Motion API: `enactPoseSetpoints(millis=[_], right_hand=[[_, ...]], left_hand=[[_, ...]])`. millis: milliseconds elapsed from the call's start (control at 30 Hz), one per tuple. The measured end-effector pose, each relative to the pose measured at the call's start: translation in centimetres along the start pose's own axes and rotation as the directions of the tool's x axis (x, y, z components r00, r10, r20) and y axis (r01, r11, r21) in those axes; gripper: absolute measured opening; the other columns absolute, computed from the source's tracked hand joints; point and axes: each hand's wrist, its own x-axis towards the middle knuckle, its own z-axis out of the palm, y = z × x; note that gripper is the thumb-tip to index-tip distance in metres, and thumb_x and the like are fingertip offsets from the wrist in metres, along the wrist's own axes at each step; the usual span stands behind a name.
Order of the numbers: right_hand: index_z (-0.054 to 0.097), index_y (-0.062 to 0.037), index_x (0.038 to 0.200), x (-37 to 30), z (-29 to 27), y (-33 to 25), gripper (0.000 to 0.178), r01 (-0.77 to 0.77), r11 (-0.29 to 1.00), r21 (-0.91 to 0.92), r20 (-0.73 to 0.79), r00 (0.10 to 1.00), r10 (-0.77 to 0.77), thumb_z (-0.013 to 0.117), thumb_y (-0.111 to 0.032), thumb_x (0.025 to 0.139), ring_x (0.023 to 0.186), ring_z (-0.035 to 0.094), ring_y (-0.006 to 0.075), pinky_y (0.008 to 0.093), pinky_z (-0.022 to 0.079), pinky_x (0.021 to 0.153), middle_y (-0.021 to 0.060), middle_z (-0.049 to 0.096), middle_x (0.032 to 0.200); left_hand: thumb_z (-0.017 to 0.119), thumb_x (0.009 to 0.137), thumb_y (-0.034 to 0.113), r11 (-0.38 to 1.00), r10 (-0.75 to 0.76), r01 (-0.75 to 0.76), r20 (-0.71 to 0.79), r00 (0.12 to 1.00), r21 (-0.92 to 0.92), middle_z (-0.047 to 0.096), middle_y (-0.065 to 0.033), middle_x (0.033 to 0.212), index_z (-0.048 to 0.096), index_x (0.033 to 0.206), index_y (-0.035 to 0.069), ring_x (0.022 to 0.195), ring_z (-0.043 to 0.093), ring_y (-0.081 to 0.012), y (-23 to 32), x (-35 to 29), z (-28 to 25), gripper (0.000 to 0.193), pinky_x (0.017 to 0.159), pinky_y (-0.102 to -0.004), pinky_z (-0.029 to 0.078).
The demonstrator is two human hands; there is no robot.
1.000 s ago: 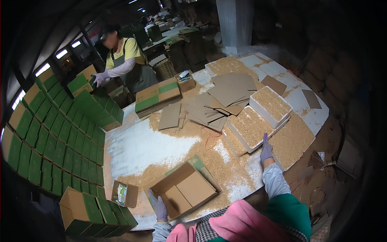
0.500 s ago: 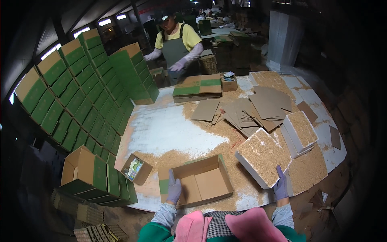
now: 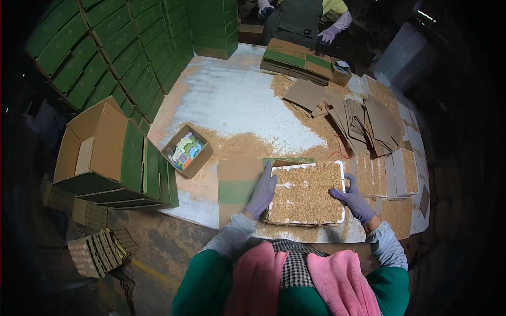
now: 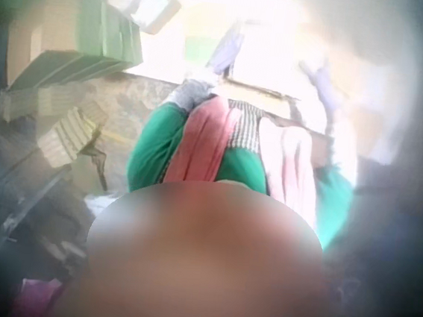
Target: The person packs cardboard boxes with mushroom substrate blocks and small packets, closes the boxes, and stacks them onto a pile.
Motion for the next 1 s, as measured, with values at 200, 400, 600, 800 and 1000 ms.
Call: enactPoseSetpoints(millis=[200,400,600,800,1000], right_hand=[[0.02,0.0019,0.135,2.2,-0.7,-1.1,0.091,-0.056,0.931,-0.36,0.136,0.984,0.112,0.072,-0.05,0.08,0.105,0.052,0.0221,0.0338,0.044,0.091,0.0175,0.053,0.112],[0.042,0.0073,0.11,3.9,-0.6,3.7,0.059,0.101,0.541,-0.835,0.14,0.99,0.031,0.069,-0.037,0.081,0.095,0.062,0.0395,0.0429,0.048,0.083,0.0287,0.064,0.093],[0.041,0.018,0.125,6.9,4.1,4.9,0.062,0.11,0.193,-0.975,0.122,0.991,0.047,0.061,-0.021,0.081,0.065,0.066,0.0228,0.0345,0.051,0.056,0.0093,0.066,0.071],[0.059,-0.0134,0.094,12.4,-1.7,2.0,0.015,0.38,0.564,-0.733,0.046,0.855,-0.517,0.056,-0.026,0.088,0.066,0.065,0.0284,0.0412,0.05,0.06,0.0094,0.065,0.074],[0.039,0.0001,0.13,23.2,-21.0,12.4,0.052,-0.52,0.34,-0.784,-0.618,0.709,-0.34,0.055,-0.013,0.082,0.113,0.051,0.0365,0.0442,0.043,0.091,0.0229,0.05,0.123]], left_hand=[[0.047,0.095,0.022,0.929,-0.339,0.365,-0.268,0.902,0.054,0.064,-0.0176,0.11,0.062,0.111,0.002,0.107,0.059,-0.0323,0.0,2.5,-8.1,0.03,0.091,-0.0368,0.045],[0.071,0.07,0.054,0.103,-0.638,0.735,-0.522,0.566,0.671,0.061,-0.0203,0.119,0.061,0.113,0.004,0.106,0.062,-0.0328,-10.5,6.1,-22.0,0.067,0.085,-0.0417,0.051],[0.079,0.067,0.039,0.045,-0.598,0.678,-0.524,0.607,0.733,0.066,-0.0163,0.11,0.067,0.102,0.008,0.099,0.064,-0.0338,-16.3,4.7,-25.8,0.048,0.084,-0.0421,0.051],[0.079,0.067,0.037,0.219,-0.645,0.7,-0.438,0.626,0.679,0.068,-0.0175,0.098,0.067,0.091,0.004,0.096,0.064,-0.0337,-17.6,4.8,-25.9,0.042,0.081,-0.0429,0.05],[0.072,0.072,0.049,0.017,-0.459,0.745,-0.657,0.599,0.667,0.065,-0.0194,0.108,0.063,0.102,0.003,0.102,0.061,-0.0353,-14.7,4.8,-24.2,0.056,0.085,-0.0444,0.048]])
